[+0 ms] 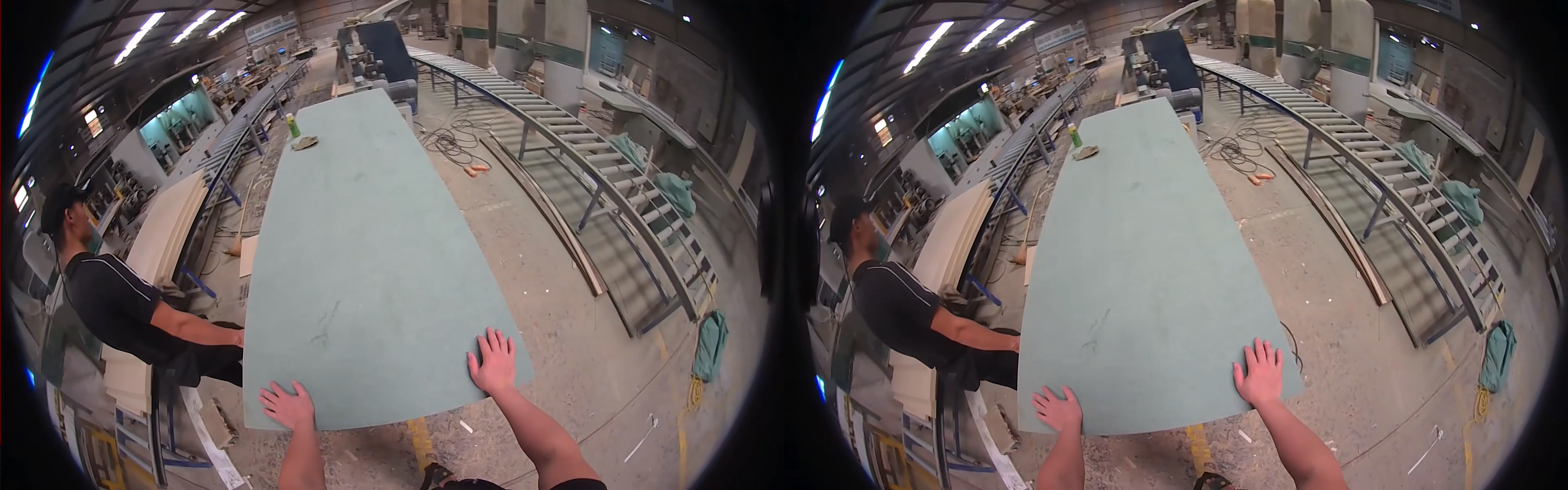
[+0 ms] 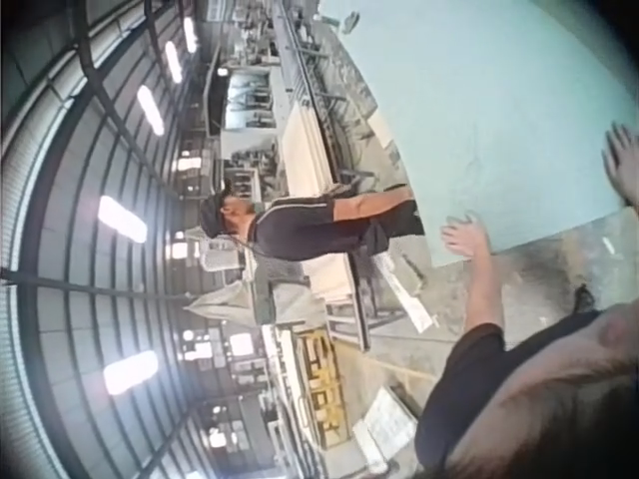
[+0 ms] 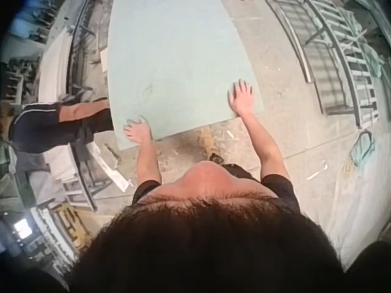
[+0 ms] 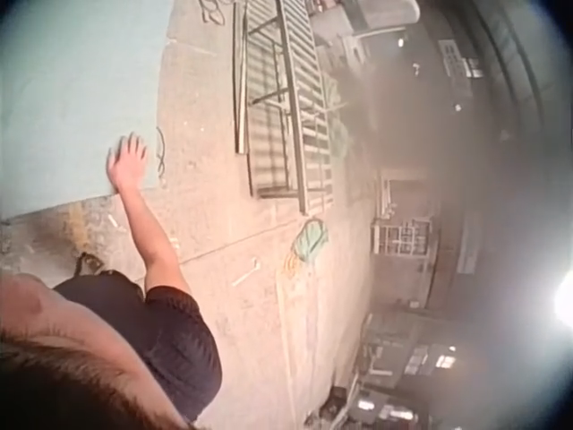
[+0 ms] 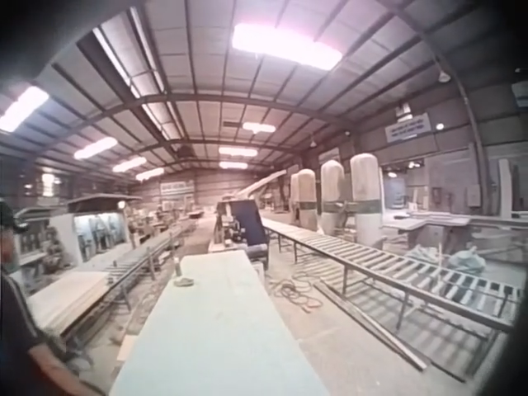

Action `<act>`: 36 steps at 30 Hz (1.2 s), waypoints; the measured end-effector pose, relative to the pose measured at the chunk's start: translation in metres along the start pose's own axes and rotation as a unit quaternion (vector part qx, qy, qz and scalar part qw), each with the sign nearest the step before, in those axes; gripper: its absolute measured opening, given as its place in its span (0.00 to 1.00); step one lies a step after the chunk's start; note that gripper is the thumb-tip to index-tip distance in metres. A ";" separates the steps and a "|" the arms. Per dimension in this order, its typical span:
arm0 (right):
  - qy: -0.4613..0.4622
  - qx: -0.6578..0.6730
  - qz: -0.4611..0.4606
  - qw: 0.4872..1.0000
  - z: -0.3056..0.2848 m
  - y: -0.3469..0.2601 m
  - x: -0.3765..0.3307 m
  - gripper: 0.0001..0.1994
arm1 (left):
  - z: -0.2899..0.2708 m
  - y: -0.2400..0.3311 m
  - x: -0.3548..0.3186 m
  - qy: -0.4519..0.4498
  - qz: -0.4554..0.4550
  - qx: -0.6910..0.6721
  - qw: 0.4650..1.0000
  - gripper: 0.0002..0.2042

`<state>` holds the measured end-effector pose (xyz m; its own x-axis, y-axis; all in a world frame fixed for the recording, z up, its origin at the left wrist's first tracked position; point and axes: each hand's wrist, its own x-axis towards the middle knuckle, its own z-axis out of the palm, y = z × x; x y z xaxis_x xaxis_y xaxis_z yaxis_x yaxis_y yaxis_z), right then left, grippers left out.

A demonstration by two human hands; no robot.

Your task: Preparing and cleaning large wooden panels by wiping them down and inspecting them on a production line.

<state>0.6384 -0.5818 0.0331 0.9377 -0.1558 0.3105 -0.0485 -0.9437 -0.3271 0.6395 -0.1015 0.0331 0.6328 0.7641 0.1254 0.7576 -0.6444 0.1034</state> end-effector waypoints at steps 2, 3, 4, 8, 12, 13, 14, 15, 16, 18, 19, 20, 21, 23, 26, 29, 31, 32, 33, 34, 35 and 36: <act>0.004 -0.003 0.023 1.000 -0.002 0.002 0.001 0.27 | 0.004 0.004 0.001 -0.001 0.025 0.002 1.000 0.39; -0.001 -0.006 0.014 1.000 0.000 0.005 0.003 0.27 | 0.006 0.004 0.001 -0.006 0.012 0.020 1.000 0.39; -0.007 -0.007 0.006 1.000 0.001 0.004 0.004 0.27 | 0.007 0.002 0.003 -0.010 0.001 0.038 0.999 0.39; -0.015 -0.014 0.008 1.000 -0.003 -0.003 0.009 0.27 | 0.010 -0.013 0.005 0.015 0.016 0.074 0.997 0.37; -0.012 -0.019 0.007 1.000 -0.013 0.015 -0.001 0.27 | 0.014 0.006 -0.010 0.014 0.014 0.090 0.996 0.36; -0.009 -0.019 0.012 1.000 -0.013 0.014 -0.001 0.27 | 0.015 0.003 -0.013 0.016 0.019 0.089 0.996 0.36; -0.007 -0.018 0.007 1.000 -0.012 0.012 0.000 0.27 | 0.016 -0.002 -0.016 0.103 0.062 0.106 0.987 0.37; -0.007 -0.016 0.000 1.000 -0.011 0.010 -0.001 0.28 | 0.016 -0.006 -0.018 0.188 0.102 0.123 0.969 0.38; -0.007 -0.015 0.001 1.000 -0.011 0.009 -0.002 0.28 | 0.016 -0.007 -0.016 0.189 0.103 0.123 0.969 0.38; -0.009 -0.018 0.001 1.000 -0.010 0.004 -0.001 0.28 | 0.016 -0.009 -0.012 0.216 0.096 0.127 0.963 0.37; -0.009 -0.015 -0.003 1.000 -0.009 0.002 -0.001 0.28 | 0.017 -0.012 -0.011 0.218 0.092 0.128 0.963 0.37; -0.010 -0.014 -0.002 1.000 -0.010 0.000 -0.001 0.28 | 0.017 -0.015 -0.009 0.244 0.105 0.138 0.954 0.36; -0.011 -0.017 0.002 1.000 -0.011 0.002 -0.002 0.28 | 0.012 -0.009 -0.012 0.267 0.121 0.145 0.945 0.36; -0.018 -0.015 0.006 1.000 -0.011 0.004 -0.001 0.28 | -0.001 0.003 -0.009 0.135 0.064 0.124 0.981 0.36; -0.024 -0.015 0.008 1.000 -0.010 0.006 0.000 0.28 | -0.006 0.008 -0.008 0.004 0.009 0.096 0.995 0.36; -0.023 -0.011 0.003 1.000 -0.010 0.002 0.003 0.28 | 0.005 -0.002 0.001 0.019 0.009 0.093 0.995 0.36; -0.026 -0.004 -0.006 1.000 -0.007 0.000 0.005 0.28 | 0.008 -0.007 0.002 0.030 0.001 0.094 0.995 0.36; -0.022 -0.006 -0.003 1.000 -0.006 -0.001 0.004 0.28 | 0.009 -0.010 0.003 0.026 0.002 0.091 0.996 0.36; -0.017 -0.010 0.003 1.000 -0.006 0.000 0.004 0.28 | 0.011 -0.007 0.002 0.020 0.007 0.085 0.996 0.36; -0.020 -0.007 -0.004 1.000 -0.006 0.000 0.003 0.28 | 0.010 -0.005 0.002 0.021 -0.001 0.088 0.996 0.36; -0.022 -0.010 0.005 1.000 -0.007 0.000 0.003 0.28 | 0.009 -0.002 0.003 0.015 0.005 0.084 0.996 0.37; -0.023 -0.014 0.013 1.000 -0.006 0.002 0.004 0.28 | 0.007 0.001 0.002 0.008 0.011 0.080 0.997 0.37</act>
<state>0.6402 -0.5863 0.0396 0.9510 -0.1665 0.2604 -0.0813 -0.9475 -0.3092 0.6427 -0.1008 0.0263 0.6475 0.7488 0.1417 0.7606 -0.6467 -0.0575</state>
